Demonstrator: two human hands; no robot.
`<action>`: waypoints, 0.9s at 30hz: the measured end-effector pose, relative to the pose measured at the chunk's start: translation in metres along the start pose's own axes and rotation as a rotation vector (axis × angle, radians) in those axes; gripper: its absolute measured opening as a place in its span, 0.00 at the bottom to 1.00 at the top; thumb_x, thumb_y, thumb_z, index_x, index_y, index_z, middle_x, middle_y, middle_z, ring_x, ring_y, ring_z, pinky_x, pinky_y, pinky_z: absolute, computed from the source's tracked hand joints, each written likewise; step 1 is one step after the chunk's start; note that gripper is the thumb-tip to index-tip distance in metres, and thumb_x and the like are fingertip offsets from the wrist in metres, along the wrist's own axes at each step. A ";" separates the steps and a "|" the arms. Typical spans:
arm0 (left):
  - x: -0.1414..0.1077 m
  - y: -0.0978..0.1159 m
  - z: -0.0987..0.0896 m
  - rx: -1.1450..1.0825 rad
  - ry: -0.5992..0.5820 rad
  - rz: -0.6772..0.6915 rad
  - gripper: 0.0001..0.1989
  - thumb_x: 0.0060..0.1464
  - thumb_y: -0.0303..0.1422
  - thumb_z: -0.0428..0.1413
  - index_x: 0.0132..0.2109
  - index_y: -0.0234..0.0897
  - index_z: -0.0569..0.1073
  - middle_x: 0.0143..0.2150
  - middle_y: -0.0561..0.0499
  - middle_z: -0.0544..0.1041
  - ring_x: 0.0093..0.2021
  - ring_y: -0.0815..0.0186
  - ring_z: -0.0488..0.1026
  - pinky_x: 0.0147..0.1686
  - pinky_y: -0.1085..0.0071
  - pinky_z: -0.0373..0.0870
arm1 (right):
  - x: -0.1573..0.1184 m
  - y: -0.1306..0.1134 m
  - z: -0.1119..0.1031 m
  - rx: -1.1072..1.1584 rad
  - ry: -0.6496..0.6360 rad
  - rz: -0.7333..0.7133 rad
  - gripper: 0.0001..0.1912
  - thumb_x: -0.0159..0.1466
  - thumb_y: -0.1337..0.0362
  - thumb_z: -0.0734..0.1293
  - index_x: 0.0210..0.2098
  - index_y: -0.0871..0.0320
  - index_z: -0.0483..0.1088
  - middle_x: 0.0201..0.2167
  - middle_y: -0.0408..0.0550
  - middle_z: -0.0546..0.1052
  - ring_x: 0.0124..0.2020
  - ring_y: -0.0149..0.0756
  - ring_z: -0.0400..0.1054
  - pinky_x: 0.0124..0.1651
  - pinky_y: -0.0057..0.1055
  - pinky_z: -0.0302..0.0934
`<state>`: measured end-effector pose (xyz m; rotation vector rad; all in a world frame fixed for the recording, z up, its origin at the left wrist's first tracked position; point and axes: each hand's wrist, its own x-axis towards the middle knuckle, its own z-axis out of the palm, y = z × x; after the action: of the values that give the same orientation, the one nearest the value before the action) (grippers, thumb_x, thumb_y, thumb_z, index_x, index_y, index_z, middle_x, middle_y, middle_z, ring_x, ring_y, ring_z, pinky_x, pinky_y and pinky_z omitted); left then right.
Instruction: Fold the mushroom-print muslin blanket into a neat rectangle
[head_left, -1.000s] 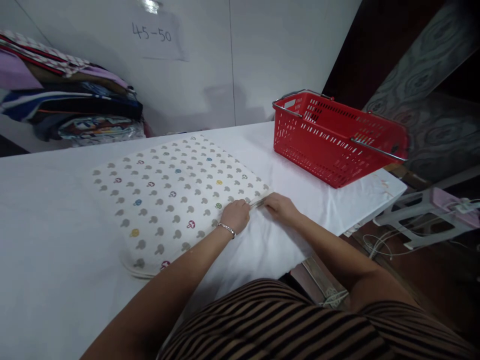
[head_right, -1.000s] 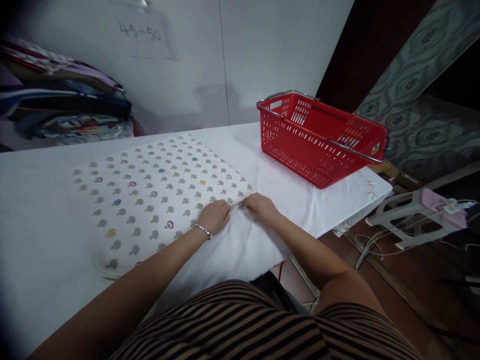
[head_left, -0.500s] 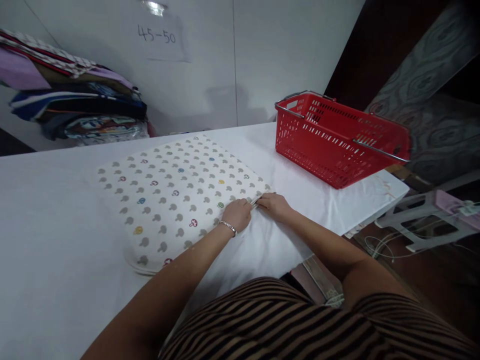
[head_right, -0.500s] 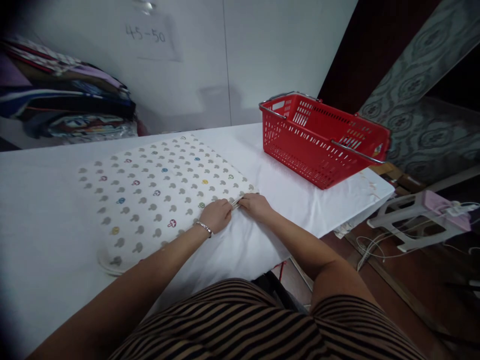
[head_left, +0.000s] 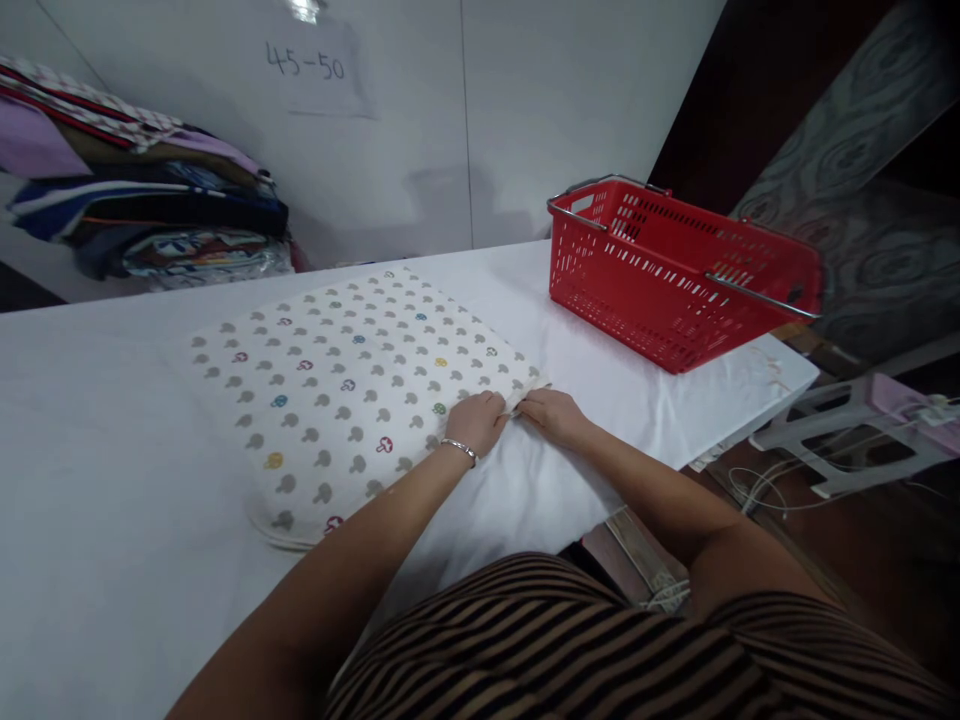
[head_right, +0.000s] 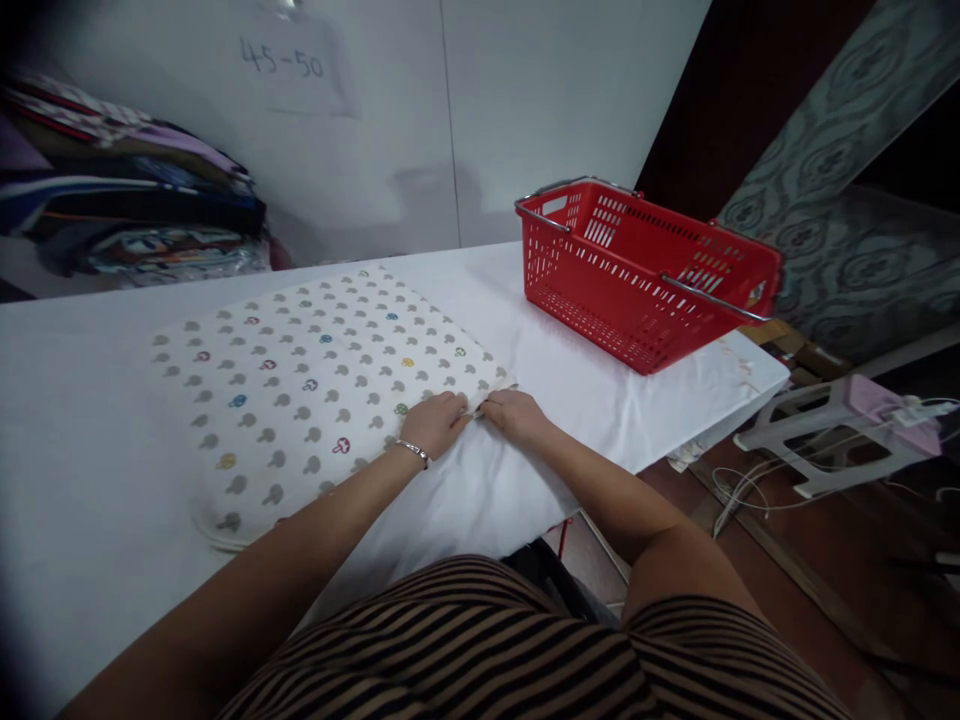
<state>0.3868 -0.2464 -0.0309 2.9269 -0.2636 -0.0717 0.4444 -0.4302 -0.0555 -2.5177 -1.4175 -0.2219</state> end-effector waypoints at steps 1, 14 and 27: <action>0.000 0.000 -0.001 0.003 -0.001 -0.002 0.11 0.61 0.37 0.47 0.43 0.39 0.70 0.43 0.48 0.73 0.43 0.62 0.71 0.38 0.67 0.63 | 0.000 0.000 0.001 0.002 0.005 0.002 0.13 0.68 0.65 0.57 0.35 0.57 0.73 0.34 0.50 0.74 0.36 0.35 0.64 0.36 0.28 0.51; 0.002 0.009 0.009 0.127 0.015 0.050 0.14 0.62 0.30 0.43 0.42 0.33 0.72 0.41 0.42 0.73 0.44 0.59 0.70 0.41 0.64 0.63 | -0.001 0.000 -0.001 0.003 0.036 -0.017 0.13 0.68 0.67 0.57 0.38 0.56 0.73 0.36 0.50 0.74 0.37 0.36 0.63 0.38 0.29 0.52; -0.003 0.014 0.008 0.133 0.027 0.103 0.12 0.60 0.36 0.48 0.47 0.35 0.69 0.45 0.44 0.71 0.46 0.57 0.68 0.43 0.62 0.63 | 0.001 -0.001 -0.002 -0.041 0.029 -0.020 0.14 0.68 0.67 0.56 0.38 0.57 0.73 0.32 0.49 0.73 0.35 0.35 0.63 0.36 0.29 0.52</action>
<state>0.3809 -0.2606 -0.0355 3.0375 -0.4303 0.0014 0.4444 -0.4294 -0.0535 -2.5234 -1.4420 -0.2927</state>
